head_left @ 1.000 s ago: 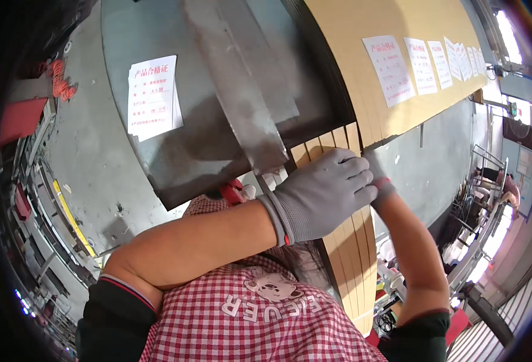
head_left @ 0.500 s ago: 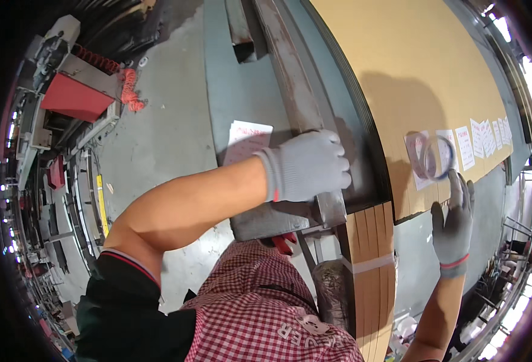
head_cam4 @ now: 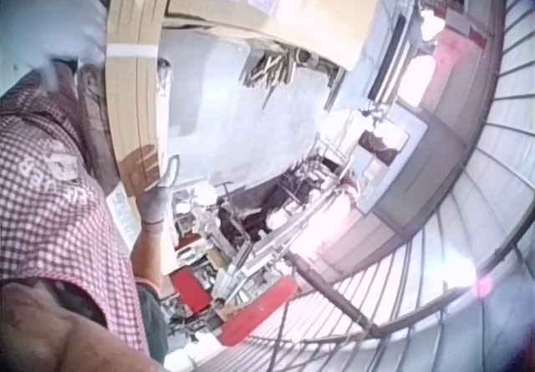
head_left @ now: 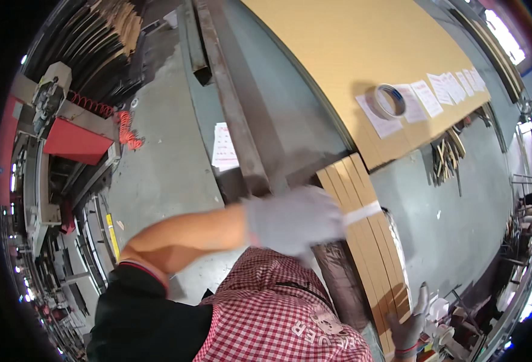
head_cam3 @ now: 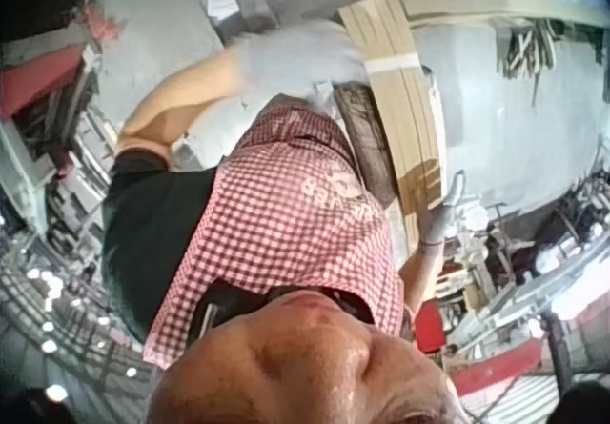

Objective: The recorder prepares and packs large cardboard sheets or boards by applying labels and taping them together in a factory or warehouse setting.

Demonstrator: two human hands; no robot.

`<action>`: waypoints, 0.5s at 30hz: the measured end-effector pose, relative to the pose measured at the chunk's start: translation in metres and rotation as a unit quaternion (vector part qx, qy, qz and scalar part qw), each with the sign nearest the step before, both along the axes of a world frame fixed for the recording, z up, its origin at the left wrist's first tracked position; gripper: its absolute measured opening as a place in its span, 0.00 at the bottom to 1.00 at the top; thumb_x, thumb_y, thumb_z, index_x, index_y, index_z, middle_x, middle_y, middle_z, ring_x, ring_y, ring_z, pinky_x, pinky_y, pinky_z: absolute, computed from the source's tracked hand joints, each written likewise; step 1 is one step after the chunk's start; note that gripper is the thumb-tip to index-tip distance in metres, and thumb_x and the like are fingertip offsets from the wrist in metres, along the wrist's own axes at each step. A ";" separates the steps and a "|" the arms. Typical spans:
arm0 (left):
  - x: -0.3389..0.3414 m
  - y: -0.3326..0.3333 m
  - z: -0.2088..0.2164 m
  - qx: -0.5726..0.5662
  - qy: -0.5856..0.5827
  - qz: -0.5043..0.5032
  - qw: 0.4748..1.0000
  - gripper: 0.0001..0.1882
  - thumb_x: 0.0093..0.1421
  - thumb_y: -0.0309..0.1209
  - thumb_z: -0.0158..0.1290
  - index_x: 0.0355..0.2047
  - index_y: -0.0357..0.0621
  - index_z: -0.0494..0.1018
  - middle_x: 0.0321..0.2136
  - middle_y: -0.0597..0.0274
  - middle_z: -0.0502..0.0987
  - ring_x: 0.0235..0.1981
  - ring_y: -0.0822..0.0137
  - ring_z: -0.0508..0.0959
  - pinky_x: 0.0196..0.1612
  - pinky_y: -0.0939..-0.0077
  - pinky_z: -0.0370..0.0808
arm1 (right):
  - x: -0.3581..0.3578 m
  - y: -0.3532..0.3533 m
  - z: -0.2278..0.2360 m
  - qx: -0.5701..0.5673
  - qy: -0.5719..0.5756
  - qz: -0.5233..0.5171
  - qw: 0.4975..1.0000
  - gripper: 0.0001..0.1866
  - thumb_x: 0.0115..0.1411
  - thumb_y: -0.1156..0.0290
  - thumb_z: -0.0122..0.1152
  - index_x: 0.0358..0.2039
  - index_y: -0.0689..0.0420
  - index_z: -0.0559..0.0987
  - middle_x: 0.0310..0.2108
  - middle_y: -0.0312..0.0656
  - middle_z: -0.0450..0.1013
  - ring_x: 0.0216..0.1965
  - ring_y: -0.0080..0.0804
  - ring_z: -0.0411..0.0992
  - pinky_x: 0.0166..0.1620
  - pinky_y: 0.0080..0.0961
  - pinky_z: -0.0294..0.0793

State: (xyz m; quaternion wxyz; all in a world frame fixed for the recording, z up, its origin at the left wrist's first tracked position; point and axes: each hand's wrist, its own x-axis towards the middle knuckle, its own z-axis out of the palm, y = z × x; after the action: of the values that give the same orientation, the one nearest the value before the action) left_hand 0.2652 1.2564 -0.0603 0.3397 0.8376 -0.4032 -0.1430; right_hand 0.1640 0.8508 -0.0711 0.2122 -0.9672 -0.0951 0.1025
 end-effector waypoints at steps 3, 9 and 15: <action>0.005 -0.111 -0.045 -0.031 -0.286 0.032 0.957 0.40 0.37 0.34 0.65 0.54 0.52 0.66 0.44 0.56 0.72 0.49 0.53 0.70 0.57 0.60 0.62 | -0.041 -0.026 -0.030 -0.047 -0.115 0.056 0.991 0.50 0.33 0.65 0.70 0.58 0.65 0.58 0.57 0.60 0.56 0.57 0.58 0.57 0.57 0.46 0.58; 0.060 -0.042 -0.041 0.089 -0.256 -0.012 0.962 0.29 0.47 0.31 0.54 0.53 0.47 0.68 0.47 0.54 0.71 0.53 0.53 0.68 0.59 0.57 0.61 | -0.088 -0.058 0.002 -0.139 -0.044 0.050 0.988 0.60 0.24 0.58 0.81 0.59 0.63 0.58 0.53 0.61 0.61 0.55 0.59 0.60 0.58 0.48 0.61; 0.116 0.118 -0.018 0.274 -0.106 0.333 0.896 0.38 0.52 0.39 0.57 0.62 0.48 0.56 0.58 0.43 0.61 0.56 0.43 0.65 0.57 0.64 0.65 | -0.028 0.017 0.007 0.071 0.161 -0.179 0.968 0.41 0.31 0.71 0.68 0.50 0.65 0.65 0.43 0.55 0.66 0.44 0.55 0.66 0.46 0.46 0.66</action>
State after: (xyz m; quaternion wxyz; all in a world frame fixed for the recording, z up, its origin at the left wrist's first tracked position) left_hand 0.3807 1.3747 -0.0780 0.0799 0.9929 -0.0794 -0.0372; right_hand 0.1363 0.8677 -0.0642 0.3078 -0.9216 0.1080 0.2105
